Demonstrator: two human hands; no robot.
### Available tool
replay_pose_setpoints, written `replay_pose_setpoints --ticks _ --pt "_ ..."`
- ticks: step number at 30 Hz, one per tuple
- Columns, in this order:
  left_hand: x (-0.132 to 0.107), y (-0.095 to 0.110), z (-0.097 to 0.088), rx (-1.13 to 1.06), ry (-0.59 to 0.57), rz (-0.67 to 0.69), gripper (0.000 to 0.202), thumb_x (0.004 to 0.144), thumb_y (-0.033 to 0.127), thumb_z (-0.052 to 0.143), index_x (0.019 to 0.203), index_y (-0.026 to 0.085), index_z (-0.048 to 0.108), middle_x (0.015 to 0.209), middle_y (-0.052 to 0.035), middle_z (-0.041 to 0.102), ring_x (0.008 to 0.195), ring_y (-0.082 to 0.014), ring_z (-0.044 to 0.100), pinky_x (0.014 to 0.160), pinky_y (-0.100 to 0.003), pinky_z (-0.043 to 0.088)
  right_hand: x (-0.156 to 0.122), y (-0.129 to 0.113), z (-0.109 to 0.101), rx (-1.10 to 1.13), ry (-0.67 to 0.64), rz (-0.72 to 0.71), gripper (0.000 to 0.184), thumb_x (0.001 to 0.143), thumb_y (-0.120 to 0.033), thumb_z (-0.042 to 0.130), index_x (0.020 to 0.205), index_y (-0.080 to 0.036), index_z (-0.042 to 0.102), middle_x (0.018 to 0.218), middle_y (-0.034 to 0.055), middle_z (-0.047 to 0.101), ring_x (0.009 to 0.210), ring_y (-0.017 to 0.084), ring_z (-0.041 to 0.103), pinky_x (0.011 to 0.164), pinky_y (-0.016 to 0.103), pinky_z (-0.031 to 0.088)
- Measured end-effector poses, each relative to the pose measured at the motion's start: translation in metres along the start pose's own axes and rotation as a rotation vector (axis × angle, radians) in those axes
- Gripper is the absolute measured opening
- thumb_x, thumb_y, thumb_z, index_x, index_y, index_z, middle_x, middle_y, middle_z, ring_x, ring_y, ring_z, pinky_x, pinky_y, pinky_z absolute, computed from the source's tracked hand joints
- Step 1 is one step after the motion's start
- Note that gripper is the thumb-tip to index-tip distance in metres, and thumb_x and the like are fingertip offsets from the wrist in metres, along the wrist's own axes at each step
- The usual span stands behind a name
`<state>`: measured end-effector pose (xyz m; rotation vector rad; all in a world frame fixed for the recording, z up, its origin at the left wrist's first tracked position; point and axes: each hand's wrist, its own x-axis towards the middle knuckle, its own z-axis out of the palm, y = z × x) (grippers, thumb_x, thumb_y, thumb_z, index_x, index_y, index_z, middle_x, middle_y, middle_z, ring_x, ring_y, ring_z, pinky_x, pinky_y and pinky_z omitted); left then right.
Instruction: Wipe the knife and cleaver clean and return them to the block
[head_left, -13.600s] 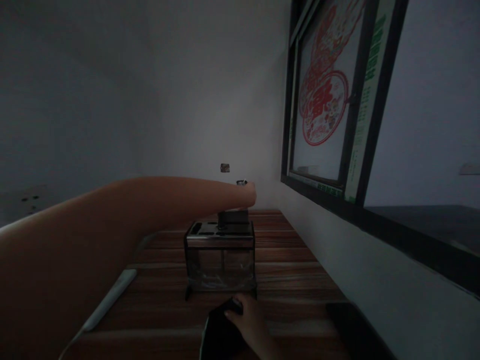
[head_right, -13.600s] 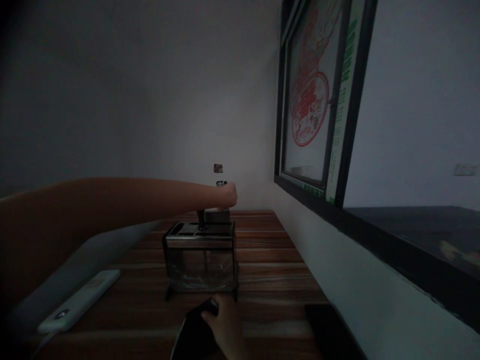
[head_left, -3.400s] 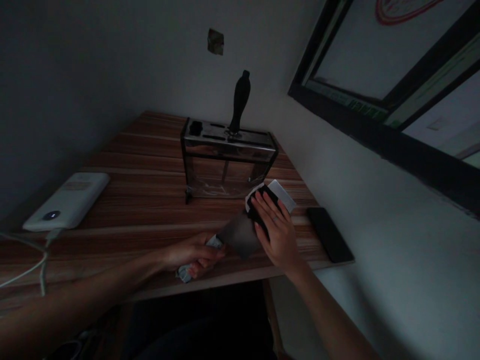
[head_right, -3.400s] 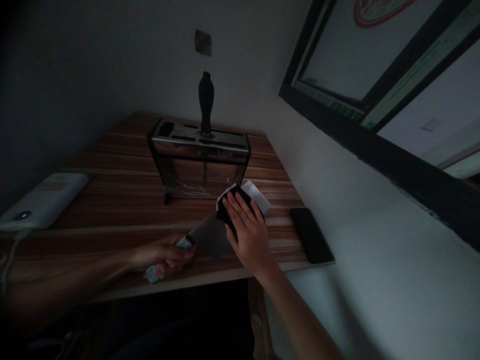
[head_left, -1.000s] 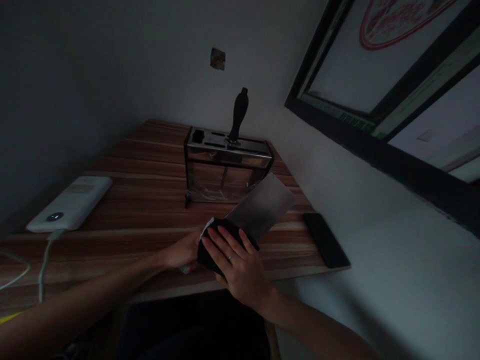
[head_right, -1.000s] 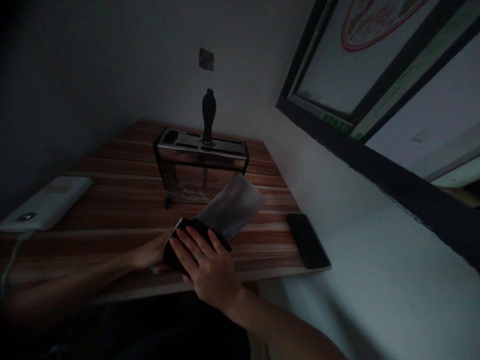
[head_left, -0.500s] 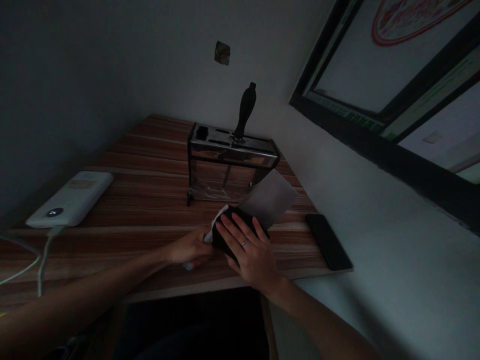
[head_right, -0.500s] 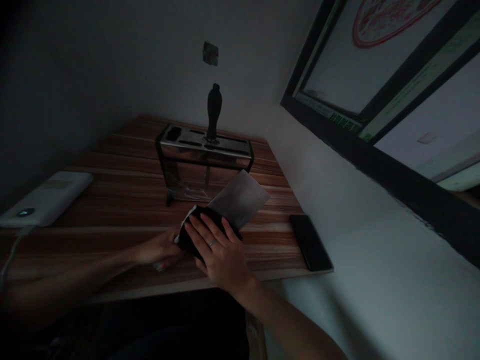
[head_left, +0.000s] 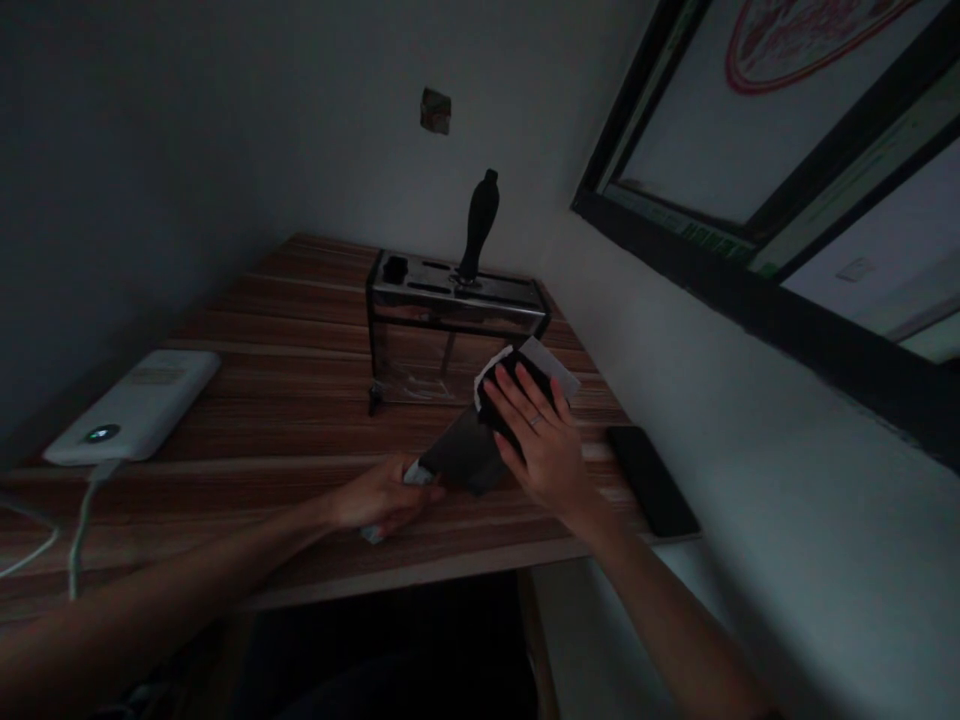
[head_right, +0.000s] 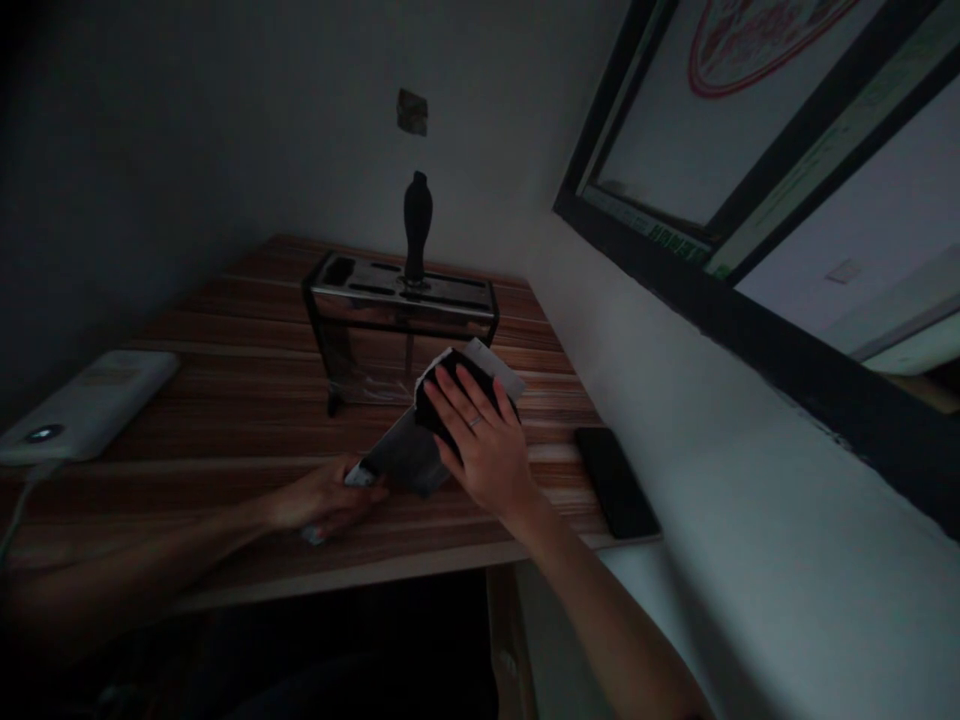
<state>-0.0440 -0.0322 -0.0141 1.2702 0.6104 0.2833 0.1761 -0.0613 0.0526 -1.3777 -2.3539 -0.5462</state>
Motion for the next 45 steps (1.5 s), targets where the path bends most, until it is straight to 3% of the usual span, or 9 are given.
replay_pose_setpoints --ticks 9,17,23,32,39,45 --pt "0.001 -0.004 -0.002 -0.019 -0.011 0.005 0.031 0.076 0.042 0.059 0.07 0.019 0.04 0.034 0.0124 0.039 0.024 -0.0032 0.026 0.025 -0.013 0.02 0.013 0.031 -0.014 -0.002 0.014 0.005 0.053 0.094 -0.028 0.031 0.144 -0.023 0.015 0.149 0.001 0.024 0.139 0.018 0.013 0.113 0.048 0.01" --pt "0.0 -0.002 -0.003 -0.033 -0.042 0.006 0.031 0.077 0.041 0.059 0.068 0.019 0.039 0.034 0.0123 0.038 0.024 -0.0033 0.026 0.025 -0.013 0.018 0.013 0.032 -0.016 -0.035 0.041 0.027 0.055 0.094 -0.028 0.032 0.144 -0.023 0.012 0.15 0.0021 0.021 0.138 0.021 0.014 0.112 0.051 0.009" --pt "-0.001 0.002 -0.001 -0.067 -0.034 -0.006 0.03 0.075 0.041 0.06 0.069 0.018 0.041 0.033 0.0119 0.039 0.024 -0.0032 0.026 0.026 -0.013 0.018 0.002 0.013 -0.004 -0.025 0.024 -0.017 0.051 0.093 -0.027 0.035 0.142 -0.019 0.024 0.147 0.0042 0.029 0.138 0.019 0.017 0.113 0.048 0.008" --pt "0.003 -0.005 -0.005 -0.021 -0.011 0.011 0.031 0.076 0.04 0.058 0.062 0.017 0.042 0.032 0.0098 0.038 0.024 -0.0031 0.028 0.026 -0.013 0.021 -0.015 -0.037 0.018 0.072 -0.012 -0.031 0.05 0.091 -0.028 0.036 0.14 -0.017 0.031 0.146 0.0029 0.03 0.138 0.017 0.019 0.113 0.044 0.009" --pt "0.001 -0.007 -0.004 0.005 0.051 0.054 0.022 0.069 0.029 0.057 0.056 0.016 0.046 0.033 0.0083 0.04 0.025 -0.0036 0.031 0.026 -0.014 0.023 -0.028 -0.068 0.028 0.124 -0.076 -0.141 0.056 0.09 -0.035 0.039 0.141 -0.017 0.027 0.146 0.0011 0.03 0.138 0.015 0.014 0.114 0.041 0.002" --pt "-0.002 0.001 -0.001 0.064 0.082 0.025 0.007 0.064 0.021 0.051 0.06 0.015 0.049 0.032 0.0087 0.04 0.026 -0.0039 0.032 0.027 -0.014 0.024 -0.029 -0.078 0.029 0.126 -0.09 -0.137 0.059 0.089 -0.034 0.039 0.142 -0.014 0.023 0.147 0.0027 0.029 0.139 0.016 0.012 0.114 0.041 0.004"
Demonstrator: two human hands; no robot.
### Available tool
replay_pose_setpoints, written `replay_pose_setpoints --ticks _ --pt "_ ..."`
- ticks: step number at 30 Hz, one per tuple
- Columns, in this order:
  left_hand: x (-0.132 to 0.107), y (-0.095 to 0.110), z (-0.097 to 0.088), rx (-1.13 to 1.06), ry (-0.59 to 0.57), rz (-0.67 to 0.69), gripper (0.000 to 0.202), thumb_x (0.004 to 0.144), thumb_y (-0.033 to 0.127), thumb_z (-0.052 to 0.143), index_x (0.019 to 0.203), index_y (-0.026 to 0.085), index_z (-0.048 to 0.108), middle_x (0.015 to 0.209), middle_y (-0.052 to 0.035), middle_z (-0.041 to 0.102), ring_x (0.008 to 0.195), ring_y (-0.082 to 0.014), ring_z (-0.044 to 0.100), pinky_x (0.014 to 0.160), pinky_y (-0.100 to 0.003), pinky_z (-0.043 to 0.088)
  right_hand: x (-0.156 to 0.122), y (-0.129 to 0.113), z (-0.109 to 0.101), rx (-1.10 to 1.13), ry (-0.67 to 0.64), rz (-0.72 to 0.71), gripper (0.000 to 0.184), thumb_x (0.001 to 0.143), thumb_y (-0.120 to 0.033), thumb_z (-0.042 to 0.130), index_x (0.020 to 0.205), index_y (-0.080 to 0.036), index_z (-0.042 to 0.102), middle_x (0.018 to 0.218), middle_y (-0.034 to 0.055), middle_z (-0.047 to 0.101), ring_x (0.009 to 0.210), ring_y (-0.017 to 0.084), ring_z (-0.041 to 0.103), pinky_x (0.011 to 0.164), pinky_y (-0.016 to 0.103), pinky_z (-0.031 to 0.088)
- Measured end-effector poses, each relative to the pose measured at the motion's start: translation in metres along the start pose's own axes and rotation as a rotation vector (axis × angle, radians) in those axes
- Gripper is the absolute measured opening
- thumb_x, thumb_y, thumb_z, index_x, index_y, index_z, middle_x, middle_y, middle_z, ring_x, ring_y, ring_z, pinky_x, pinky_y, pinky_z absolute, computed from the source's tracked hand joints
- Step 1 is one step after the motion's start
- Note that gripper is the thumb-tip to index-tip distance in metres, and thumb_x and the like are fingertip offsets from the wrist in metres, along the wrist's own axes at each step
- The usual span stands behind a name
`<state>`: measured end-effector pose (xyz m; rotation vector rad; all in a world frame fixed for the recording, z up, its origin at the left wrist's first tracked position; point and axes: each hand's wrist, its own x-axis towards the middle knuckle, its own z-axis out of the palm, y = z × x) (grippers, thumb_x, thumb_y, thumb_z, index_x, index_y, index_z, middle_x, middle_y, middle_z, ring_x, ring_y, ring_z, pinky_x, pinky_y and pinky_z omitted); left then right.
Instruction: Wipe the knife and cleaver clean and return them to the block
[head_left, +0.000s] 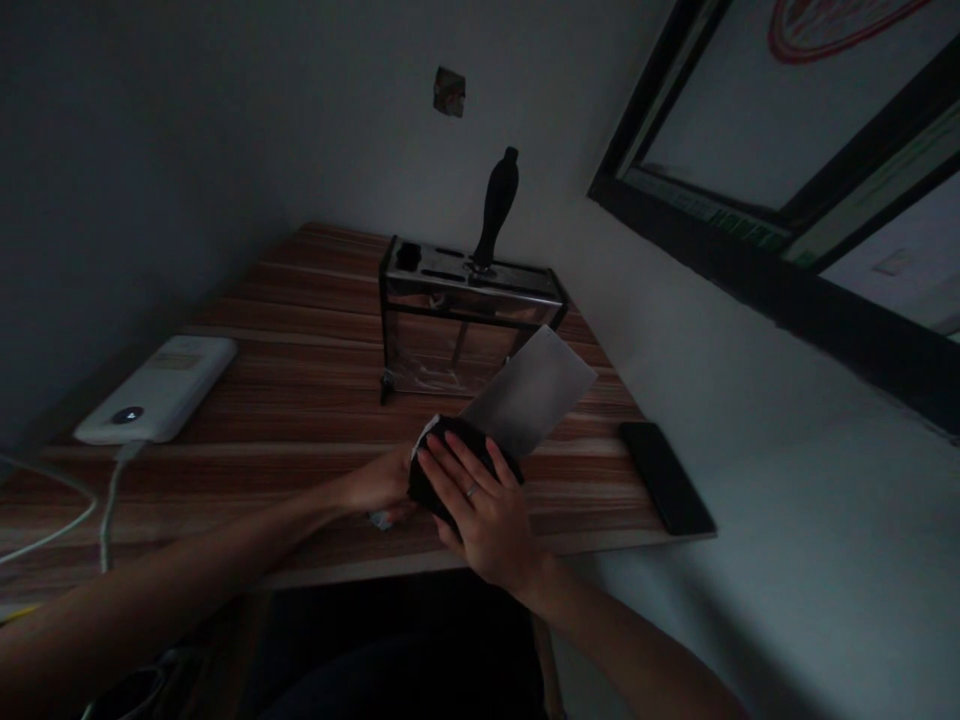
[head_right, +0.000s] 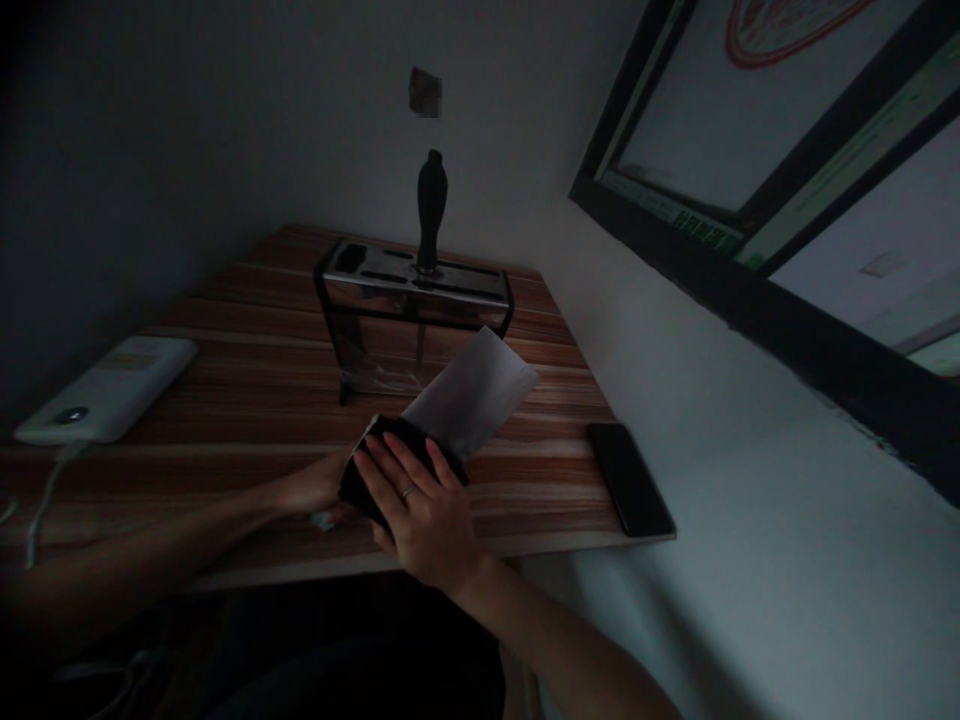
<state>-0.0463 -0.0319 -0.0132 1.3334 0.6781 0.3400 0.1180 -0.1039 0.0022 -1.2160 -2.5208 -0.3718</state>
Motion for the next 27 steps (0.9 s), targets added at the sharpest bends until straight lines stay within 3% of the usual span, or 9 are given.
replay_pose_setpoints --ticks 10,17,21,27 --pt "0.002 -0.009 -0.005 0.018 -0.043 0.003 0.017 0.065 0.02 0.047 0.048 0.016 0.045 0.033 0.006 0.04 0.027 -0.0042 0.034 0.027 -0.013 0.024 -0.004 -0.011 0.013 -0.017 0.044 0.061 0.069 0.083 -0.033 0.044 0.143 -0.01 0.019 0.147 0.0088 0.027 0.139 0.02 0.014 0.113 0.043 0.006" --pt "0.001 -0.001 -0.002 -0.039 -0.024 -0.011 0.023 0.071 0.024 0.052 0.051 0.017 0.043 0.032 0.0069 0.04 0.027 -0.0036 0.033 0.028 -0.013 0.022 -0.002 -0.001 0.01 -0.017 -0.021 0.019 0.07 0.081 -0.027 0.047 0.142 -0.007 0.02 0.148 0.0087 0.025 0.139 0.018 0.008 0.113 0.042 0.006" --pt "0.002 0.0 -0.002 -0.094 -0.064 0.023 0.025 0.068 0.029 0.057 0.051 0.017 0.044 0.031 0.0067 0.04 0.025 -0.0036 0.031 0.026 -0.014 0.021 -0.002 0.003 0.008 -0.009 -0.045 0.01 0.073 0.081 -0.028 0.05 0.143 -0.007 0.017 0.148 0.0079 0.023 0.14 0.017 0.006 0.114 0.043 0.003" --pt "0.003 0.001 -0.002 -0.108 -0.06 -0.005 0.022 0.063 0.03 0.061 0.055 0.016 0.046 0.032 0.009 0.039 0.025 -0.0029 0.03 0.026 -0.012 0.022 -0.003 0.009 0.002 -0.012 -0.079 -0.014 0.073 0.08 -0.029 0.052 0.143 -0.01 0.018 0.148 0.0059 0.023 0.139 0.017 0.009 0.114 0.042 0.008"
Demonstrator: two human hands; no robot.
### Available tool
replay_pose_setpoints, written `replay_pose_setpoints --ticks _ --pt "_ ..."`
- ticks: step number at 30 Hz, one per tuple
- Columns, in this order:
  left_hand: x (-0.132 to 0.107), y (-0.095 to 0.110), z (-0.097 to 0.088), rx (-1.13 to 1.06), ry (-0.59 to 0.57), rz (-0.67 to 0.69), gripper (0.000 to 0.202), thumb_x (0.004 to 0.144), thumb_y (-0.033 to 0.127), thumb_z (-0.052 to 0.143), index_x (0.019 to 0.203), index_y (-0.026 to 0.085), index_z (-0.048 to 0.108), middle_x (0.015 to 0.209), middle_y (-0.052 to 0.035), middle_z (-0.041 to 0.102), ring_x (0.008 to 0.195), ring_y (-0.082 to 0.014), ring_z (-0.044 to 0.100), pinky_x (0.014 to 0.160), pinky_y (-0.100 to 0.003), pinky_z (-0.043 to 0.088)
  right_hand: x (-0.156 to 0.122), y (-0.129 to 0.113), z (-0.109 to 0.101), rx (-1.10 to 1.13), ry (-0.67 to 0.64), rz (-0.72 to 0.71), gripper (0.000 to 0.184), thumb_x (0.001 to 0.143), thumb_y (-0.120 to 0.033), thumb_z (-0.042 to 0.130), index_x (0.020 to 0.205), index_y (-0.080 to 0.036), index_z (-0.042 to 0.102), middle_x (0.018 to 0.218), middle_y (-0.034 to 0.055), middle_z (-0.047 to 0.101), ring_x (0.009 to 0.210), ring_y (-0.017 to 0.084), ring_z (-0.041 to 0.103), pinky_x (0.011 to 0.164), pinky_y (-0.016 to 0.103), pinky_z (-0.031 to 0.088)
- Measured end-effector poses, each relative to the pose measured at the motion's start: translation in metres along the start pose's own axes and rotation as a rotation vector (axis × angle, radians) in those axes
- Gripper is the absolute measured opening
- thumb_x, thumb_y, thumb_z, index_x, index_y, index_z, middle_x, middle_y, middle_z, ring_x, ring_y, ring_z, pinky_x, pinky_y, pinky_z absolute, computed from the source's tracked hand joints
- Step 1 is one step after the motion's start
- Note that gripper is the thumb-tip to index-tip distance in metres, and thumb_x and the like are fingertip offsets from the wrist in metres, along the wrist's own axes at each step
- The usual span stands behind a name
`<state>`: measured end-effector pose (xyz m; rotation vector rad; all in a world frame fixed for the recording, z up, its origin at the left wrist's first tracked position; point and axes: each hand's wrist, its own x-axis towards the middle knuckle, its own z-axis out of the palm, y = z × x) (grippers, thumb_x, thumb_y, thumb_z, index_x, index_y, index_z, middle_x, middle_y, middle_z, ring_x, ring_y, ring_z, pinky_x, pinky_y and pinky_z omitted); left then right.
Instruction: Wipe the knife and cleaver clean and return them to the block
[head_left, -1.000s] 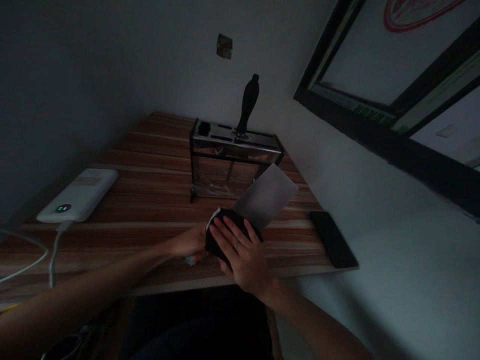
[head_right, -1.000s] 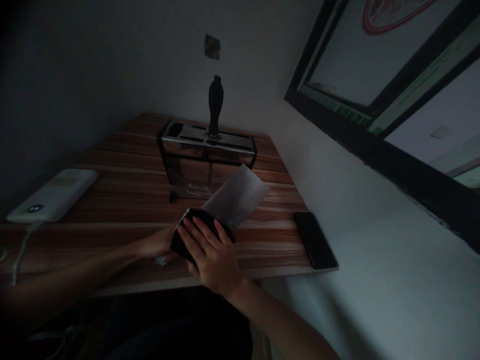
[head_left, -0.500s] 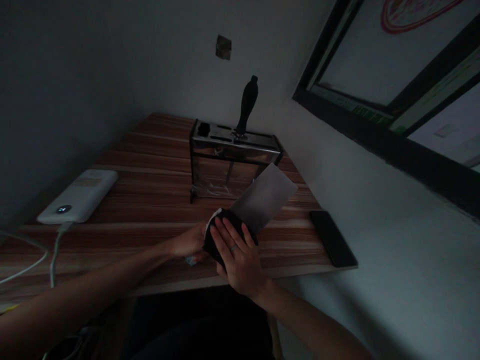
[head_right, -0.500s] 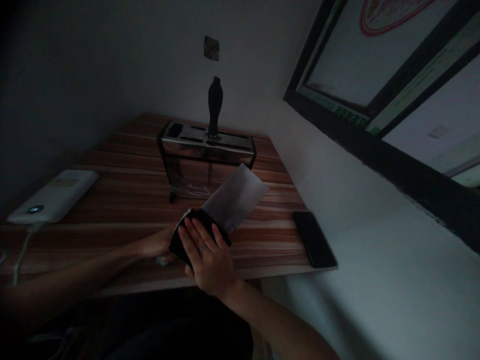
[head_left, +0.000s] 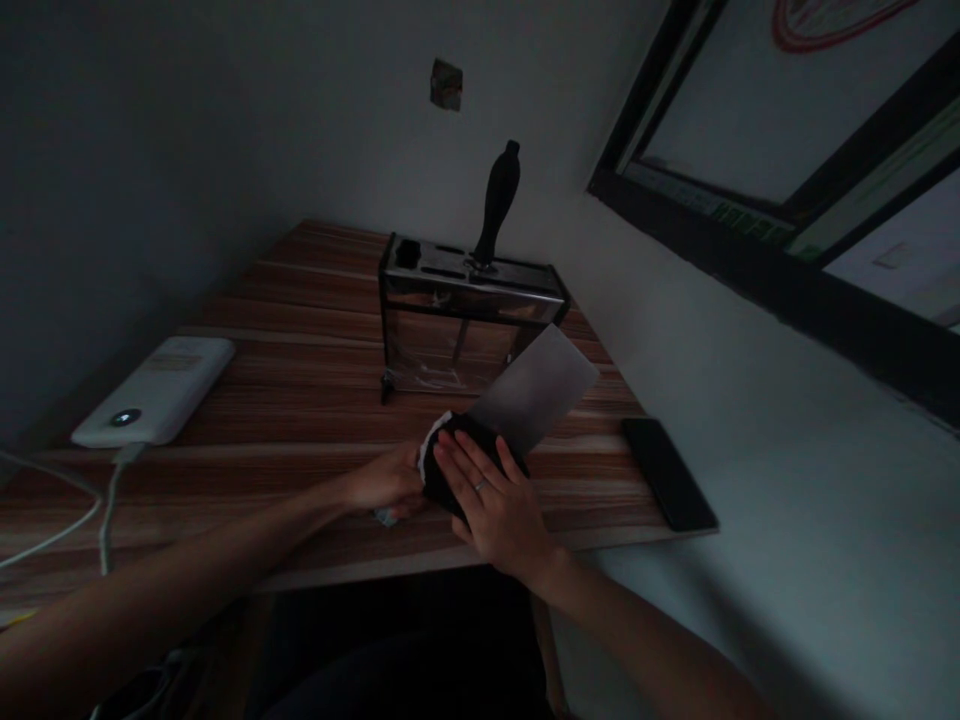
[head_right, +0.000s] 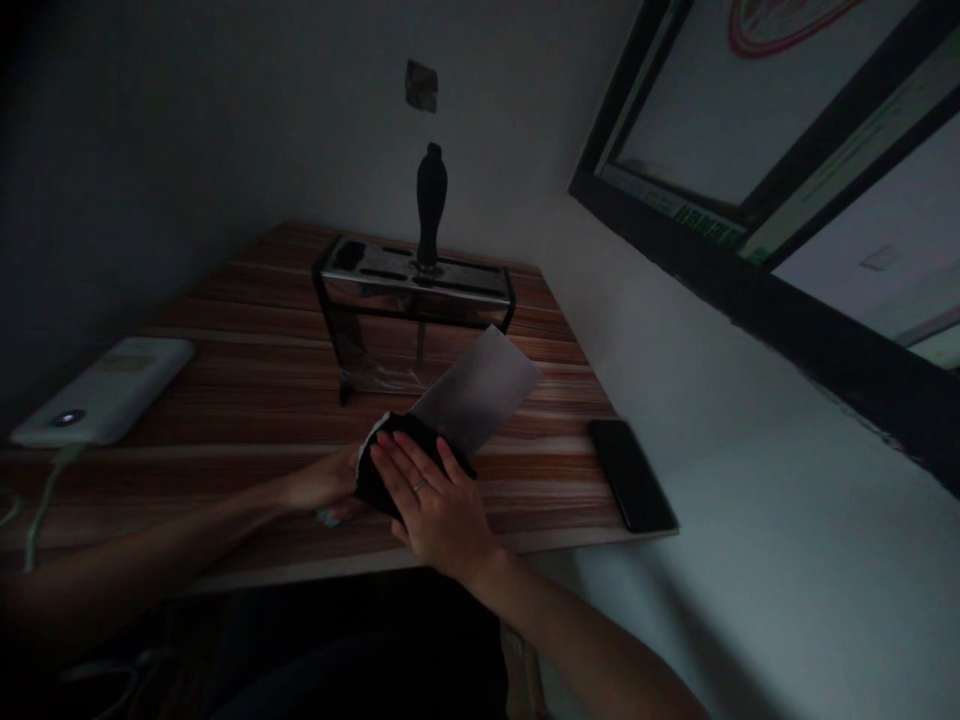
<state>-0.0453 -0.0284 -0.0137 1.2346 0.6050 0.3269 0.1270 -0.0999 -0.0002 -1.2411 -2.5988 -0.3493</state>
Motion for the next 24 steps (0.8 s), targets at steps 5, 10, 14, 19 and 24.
replay_pose_setpoints --ticks 5,10,14,19,24 --pt "0.002 -0.006 -0.003 0.041 -0.019 0.022 0.021 0.067 0.027 0.057 0.053 0.016 0.045 0.032 0.0081 0.04 0.025 -0.0034 0.031 0.025 -0.013 0.023 -0.003 0.01 -0.003 -0.004 -0.004 -0.022 0.073 0.08 -0.029 0.053 0.143 -0.012 0.019 0.149 0.004 0.023 0.139 0.015 0.006 0.114 0.041 -0.001" --pt "0.003 -0.007 -0.004 0.096 -0.05 0.029 0.028 0.073 0.03 0.056 0.054 0.017 0.042 0.033 0.008 0.04 0.026 -0.0031 0.03 0.027 -0.013 0.024 -0.004 0.023 -0.009 -0.033 0.019 0.006 0.069 0.081 -0.027 0.051 0.142 -0.014 0.023 0.147 0.0043 0.03 0.139 0.017 0.014 0.114 0.043 0.003" --pt "0.002 -0.002 -0.002 0.082 -0.067 0.018 0.029 0.078 0.037 0.056 0.061 0.017 0.043 0.034 0.0095 0.039 0.026 -0.0032 0.029 0.027 -0.013 0.023 -0.004 0.033 -0.016 -0.048 0.025 0.019 0.065 0.082 -0.025 0.047 0.142 -0.015 0.024 0.146 0.0031 0.03 0.138 0.018 0.017 0.114 0.044 0.005" --pt "0.001 -0.001 -0.001 0.044 -0.064 -0.021 0.028 0.076 0.038 0.06 0.066 0.018 0.042 0.036 0.0108 0.04 0.027 -0.0031 0.029 0.027 -0.013 0.023 -0.003 0.045 -0.024 -0.07 0.04 0.035 0.062 0.085 -0.026 0.044 0.142 -0.016 0.023 0.147 0.0034 0.029 0.138 0.018 0.017 0.113 0.046 0.005" --pt "0.001 -0.001 -0.001 0.035 -0.08 -0.015 0.028 0.076 0.038 0.06 0.066 0.018 0.042 0.035 0.0115 0.039 0.026 -0.0029 0.027 0.027 -0.013 0.023 -0.001 0.059 -0.033 -0.107 0.072 0.084 0.061 0.088 -0.025 0.04 0.144 -0.016 0.017 0.148 0.0056 0.025 0.138 0.02 0.016 0.112 0.048 0.008"
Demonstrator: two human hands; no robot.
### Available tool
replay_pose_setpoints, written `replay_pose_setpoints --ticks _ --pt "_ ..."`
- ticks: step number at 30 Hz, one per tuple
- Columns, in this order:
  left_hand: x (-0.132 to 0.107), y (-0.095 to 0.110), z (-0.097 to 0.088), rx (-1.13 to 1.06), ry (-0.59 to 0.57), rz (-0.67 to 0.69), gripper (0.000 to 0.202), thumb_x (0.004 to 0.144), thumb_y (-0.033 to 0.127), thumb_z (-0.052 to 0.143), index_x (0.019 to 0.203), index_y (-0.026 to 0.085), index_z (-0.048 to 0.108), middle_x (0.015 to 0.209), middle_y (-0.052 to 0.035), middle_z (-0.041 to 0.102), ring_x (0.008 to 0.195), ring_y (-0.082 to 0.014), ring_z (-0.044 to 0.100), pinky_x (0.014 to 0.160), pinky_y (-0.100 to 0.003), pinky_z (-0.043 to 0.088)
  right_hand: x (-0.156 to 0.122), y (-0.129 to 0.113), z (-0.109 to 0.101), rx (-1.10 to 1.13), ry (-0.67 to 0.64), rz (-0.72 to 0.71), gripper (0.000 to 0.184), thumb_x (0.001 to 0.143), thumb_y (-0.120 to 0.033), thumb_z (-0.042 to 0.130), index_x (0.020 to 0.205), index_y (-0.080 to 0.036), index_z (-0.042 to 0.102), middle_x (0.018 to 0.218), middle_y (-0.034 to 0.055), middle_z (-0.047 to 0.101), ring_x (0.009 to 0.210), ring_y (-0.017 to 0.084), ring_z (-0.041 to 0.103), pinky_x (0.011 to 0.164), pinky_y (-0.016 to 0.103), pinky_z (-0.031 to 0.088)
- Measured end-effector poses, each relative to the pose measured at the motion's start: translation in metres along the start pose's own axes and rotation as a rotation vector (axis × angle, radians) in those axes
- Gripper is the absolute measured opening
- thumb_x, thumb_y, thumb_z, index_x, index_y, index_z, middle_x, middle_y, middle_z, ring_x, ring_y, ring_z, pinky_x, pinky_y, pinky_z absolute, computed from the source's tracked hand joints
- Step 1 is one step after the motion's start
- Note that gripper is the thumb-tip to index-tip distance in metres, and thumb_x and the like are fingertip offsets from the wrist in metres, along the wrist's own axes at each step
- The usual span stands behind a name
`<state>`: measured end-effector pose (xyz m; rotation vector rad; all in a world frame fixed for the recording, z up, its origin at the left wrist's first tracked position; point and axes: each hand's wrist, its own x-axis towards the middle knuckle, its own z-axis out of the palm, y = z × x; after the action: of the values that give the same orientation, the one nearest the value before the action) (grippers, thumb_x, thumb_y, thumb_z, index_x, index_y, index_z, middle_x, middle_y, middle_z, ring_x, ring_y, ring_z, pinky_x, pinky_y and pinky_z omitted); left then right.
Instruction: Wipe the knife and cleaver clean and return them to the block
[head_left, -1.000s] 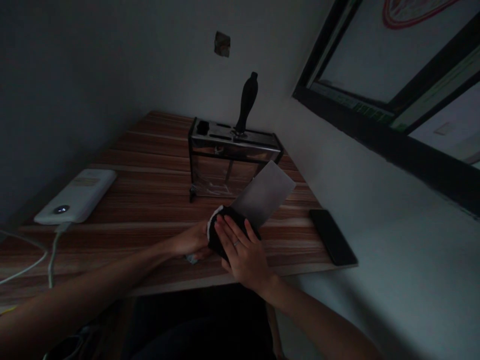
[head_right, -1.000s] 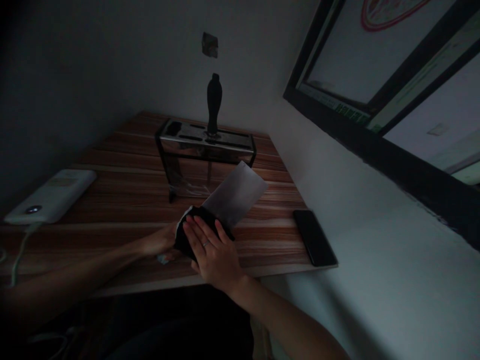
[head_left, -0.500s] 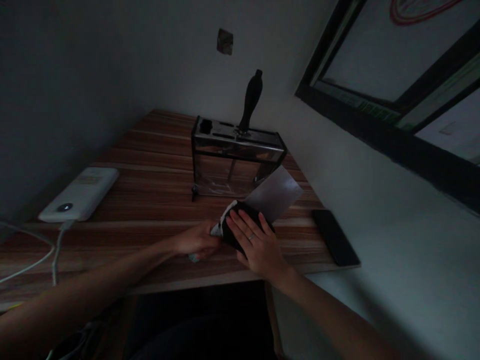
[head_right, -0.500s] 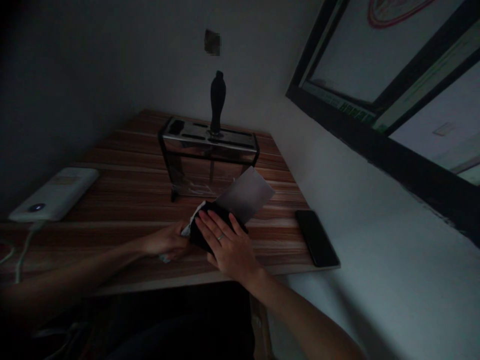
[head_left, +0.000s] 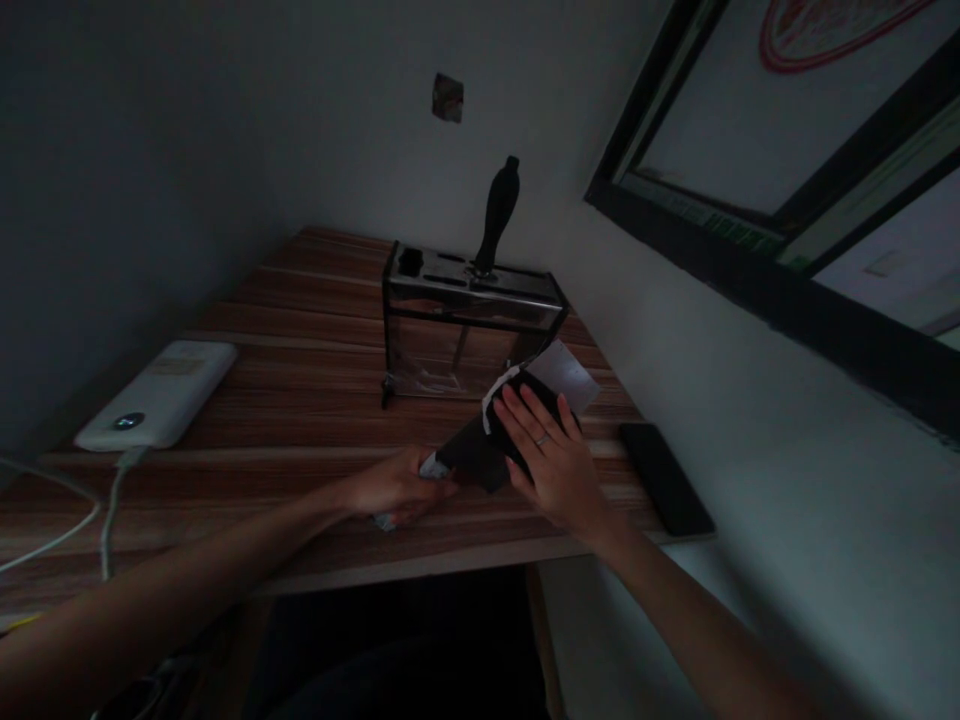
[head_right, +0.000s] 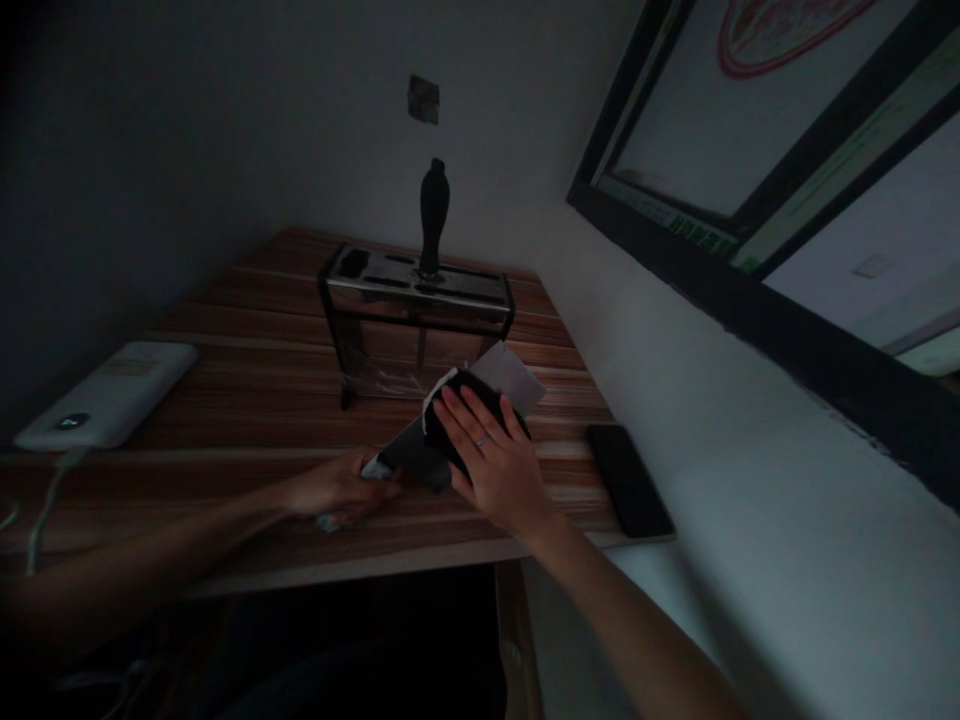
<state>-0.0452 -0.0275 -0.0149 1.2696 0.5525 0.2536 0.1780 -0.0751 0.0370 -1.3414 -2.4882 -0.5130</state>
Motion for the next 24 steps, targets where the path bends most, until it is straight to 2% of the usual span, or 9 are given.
replay_pose_setpoints --ticks 7,14,24 --pt "0.0 0.0 0.0 0.0 -0.021 -0.015 0.029 0.076 0.038 0.06 0.067 0.019 0.041 0.035 0.012 0.037 0.026 -0.0031 0.026 0.026 -0.013 0.021 0.004 0.019 -0.009 -0.048 0.06 0.105 0.064 0.09 -0.025 0.038 0.145 -0.02 0.005 0.151 0.0044 0.016 0.139 0.021 0.011 0.112 0.05 0.012" --pt "-0.001 0.001 0.001 0.007 -0.018 -0.007 0.029 0.076 0.039 0.06 0.067 0.019 0.042 0.035 0.0119 0.038 0.026 -0.003 0.027 0.027 -0.013 0.021 0.012 0.035 -0.019 -0.067 0.105 0.141 0.063 0.091 -0.026 0.035 0.145 -0.02 0.003 0.152 0.0053 0.013 0.139 0.021 0.01 0.112 0.051 0.011" --pt "0.0 0.0 0.0 -0.034 -0.025 -0.013 0.031 0.074 0.04 0.062 0.066 0.019 0.041 0.036 0.0124 0.037 0.025 -0.0029 0.027 0.025 -0.013 0.021 0.015 0.032 -0.017 -0.069 0.138 0.185 0.061 0.091 -0.026 0.034 0.145 -0.018 0.006 0.151 0.0078 0.017 0.139 0.022 0.011 0.111 0.053 0.006"
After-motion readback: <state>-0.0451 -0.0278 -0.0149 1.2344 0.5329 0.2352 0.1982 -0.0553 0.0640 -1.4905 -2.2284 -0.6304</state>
